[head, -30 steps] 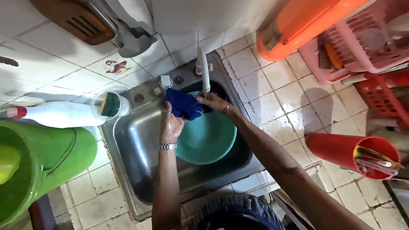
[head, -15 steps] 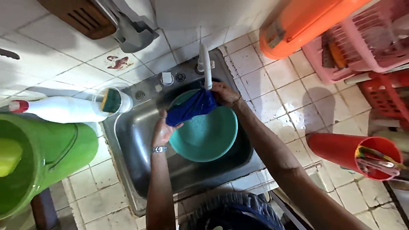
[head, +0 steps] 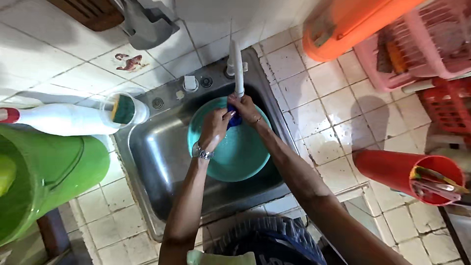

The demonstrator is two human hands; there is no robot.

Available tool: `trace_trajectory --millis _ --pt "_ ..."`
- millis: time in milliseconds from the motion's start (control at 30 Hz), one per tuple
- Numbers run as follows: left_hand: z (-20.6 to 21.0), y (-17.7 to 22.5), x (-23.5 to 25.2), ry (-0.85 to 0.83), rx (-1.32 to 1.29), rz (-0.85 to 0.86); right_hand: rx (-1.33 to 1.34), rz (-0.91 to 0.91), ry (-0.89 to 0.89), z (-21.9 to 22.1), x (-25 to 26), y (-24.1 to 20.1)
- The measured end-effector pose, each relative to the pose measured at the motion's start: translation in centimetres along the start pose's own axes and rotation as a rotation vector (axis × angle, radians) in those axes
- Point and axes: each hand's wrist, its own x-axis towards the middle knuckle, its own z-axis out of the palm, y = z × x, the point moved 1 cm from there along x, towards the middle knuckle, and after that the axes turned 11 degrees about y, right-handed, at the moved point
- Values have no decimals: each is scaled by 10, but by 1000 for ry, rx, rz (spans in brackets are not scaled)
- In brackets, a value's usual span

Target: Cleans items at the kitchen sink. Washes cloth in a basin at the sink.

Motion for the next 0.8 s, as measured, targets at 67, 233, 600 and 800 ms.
trace_trajectory --millis 67,233,600,800 --pt "-8 4 -9 120 -204 -21 3 54 80 11 -8 14" --pt "-21 -3 -12 255 -999 -133 -77 271 65 16 -15 48" --pt "91 -48 11 306 -1297 -642 -423 -53 159 45 -59 -11" --pt "114 -41 14 338 -980 -894 -396 324 238 28 -19 24"
